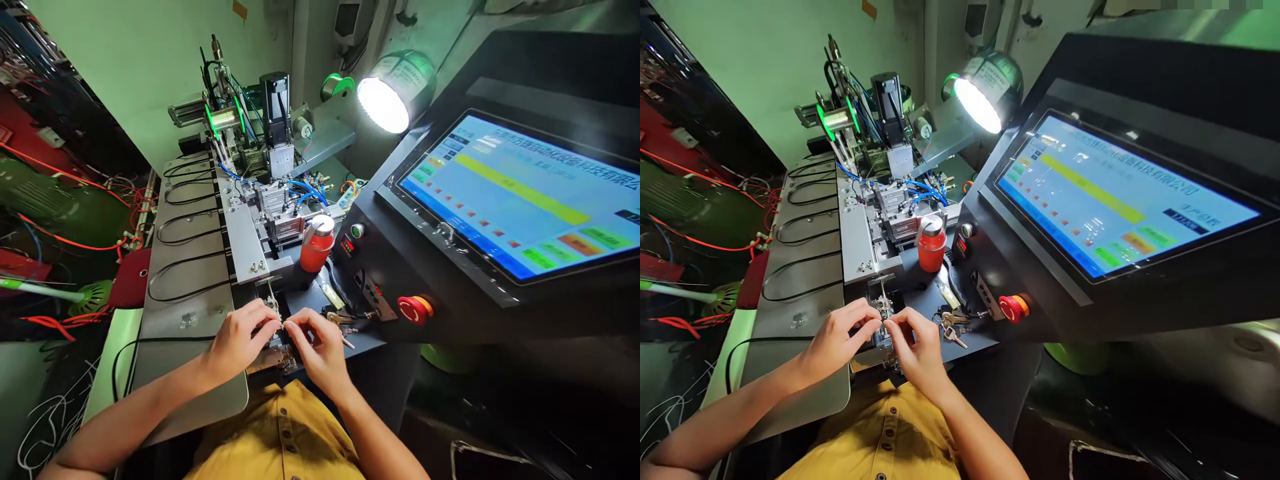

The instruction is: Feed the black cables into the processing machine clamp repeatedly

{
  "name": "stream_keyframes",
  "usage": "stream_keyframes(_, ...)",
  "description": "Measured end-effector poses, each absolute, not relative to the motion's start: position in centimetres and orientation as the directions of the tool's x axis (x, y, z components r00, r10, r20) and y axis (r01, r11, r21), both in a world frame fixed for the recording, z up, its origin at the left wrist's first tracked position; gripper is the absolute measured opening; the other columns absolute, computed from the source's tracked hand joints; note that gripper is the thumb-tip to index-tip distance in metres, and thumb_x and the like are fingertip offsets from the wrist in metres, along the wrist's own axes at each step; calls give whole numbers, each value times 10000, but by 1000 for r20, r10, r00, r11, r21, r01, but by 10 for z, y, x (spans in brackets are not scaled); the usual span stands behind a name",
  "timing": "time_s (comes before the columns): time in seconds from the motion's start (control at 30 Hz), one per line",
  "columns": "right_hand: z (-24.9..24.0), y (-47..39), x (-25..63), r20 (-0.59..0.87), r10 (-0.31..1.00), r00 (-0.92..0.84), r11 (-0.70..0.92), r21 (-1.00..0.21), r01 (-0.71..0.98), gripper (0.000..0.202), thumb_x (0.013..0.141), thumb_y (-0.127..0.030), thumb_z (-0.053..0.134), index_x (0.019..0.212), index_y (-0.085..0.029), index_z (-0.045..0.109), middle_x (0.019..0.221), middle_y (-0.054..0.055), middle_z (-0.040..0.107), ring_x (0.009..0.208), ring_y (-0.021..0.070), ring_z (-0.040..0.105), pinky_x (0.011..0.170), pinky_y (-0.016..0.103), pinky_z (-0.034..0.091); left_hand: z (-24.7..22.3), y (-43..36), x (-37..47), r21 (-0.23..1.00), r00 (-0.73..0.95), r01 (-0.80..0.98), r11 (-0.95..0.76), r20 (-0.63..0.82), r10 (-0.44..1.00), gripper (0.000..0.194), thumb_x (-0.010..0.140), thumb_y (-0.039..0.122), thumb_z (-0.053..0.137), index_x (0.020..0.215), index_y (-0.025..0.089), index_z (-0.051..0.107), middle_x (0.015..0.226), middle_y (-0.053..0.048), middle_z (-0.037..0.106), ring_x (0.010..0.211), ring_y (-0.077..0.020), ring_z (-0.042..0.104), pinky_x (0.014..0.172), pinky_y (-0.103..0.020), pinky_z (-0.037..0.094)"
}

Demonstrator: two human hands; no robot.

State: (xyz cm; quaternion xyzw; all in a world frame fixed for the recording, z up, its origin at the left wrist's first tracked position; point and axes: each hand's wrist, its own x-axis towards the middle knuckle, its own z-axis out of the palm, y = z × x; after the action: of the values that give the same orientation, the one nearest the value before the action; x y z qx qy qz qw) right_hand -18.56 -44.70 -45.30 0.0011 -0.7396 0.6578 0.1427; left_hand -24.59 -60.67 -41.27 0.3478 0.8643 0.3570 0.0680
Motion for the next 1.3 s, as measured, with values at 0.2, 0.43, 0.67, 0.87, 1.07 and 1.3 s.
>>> stream_keyframes(0.2, -470, -486, -183, 395, 467, -791, 130, -916, -380, 128, 916, -109, 510, 831, -203, 528, 722, -16, 519, 619, 110, 470, 569, 231, 382, -418, -600, -238, 831, -825, 370, 415, 89, 558, 200, 941, 268, 485, 814, 153, 588, 753, -1, 535, 618, -89, 548, 572, -184, 449)
stream_keyframes(0.43, -470, -482, -185, 275, 432, -859, 41, -957, -286, 150, 943, -196, 495, 796, -201, 521, 693, -23, 501, 600, 109, 460, 558, 225, 386, -414, -600, -241, 875, -825, 260, 408, -18, 565, 221, 942, 299, 473, 805, 157, 571, 743, 10, 525, 572, -77, 529, 533, -177, 431)
stream_keyframes(0.67, -473, -444, -197, 95, 345, -934, 109, -992, -61, 178, 932, -313, 515, 819, -190, 577, 703, -10, 564, 617, 122, 510, 573, 234, 396, -424, -608, -268, 668, -861, 369, 647, -16, 508, 228, 928, 242, 453, 756, 167, 582, 729, -7, 589, 666, -126, 530, 631, -223, 400)
stream_keyframes(0.87, -479, -438, -195, 98, 366, -925, 160, -986, -42, 202, 927, -330, 515, 789, -195, 575, 671, -20, 547, 601, 121, 504, 565, 233, 386, -431, -603, -270, 577, -870, 374, 726, -54, 491, 210, 912, 222, 463, 761, 175, 602, 736, -4, 624, 671, -134, 549, 654, -236, 385)
stream_keyframes(1.07, -483, -437, -195, 97, 336, -937, 178, -983, -38, 217, 928, -343, 511, 787, -191, 573, 667, -16, 545, 600, 126, 500, 567, 239, 384, -430, -602, -270, 546, -877, 378, 747, -48, 479, 209, 906, 229, 468, 749, 178, 596, 700, 7, 611, 647, -128, 546, 637, -232, 379)
stream_keyframes(1.3, -485, -436, -216, 110, 151, -982, 210, -975, -76, 286, 933, -370, 486, 709, -192, 498, 635, -31, 471, 589, 124, 441, 560, 243, 348, -428, -600, -273, 552, -875, 370, 747, -63, 480, 209, 884, 225, 479, 742, 173, 624, 654, 13, 608, 608, -122, 544, 609, -230, 384)
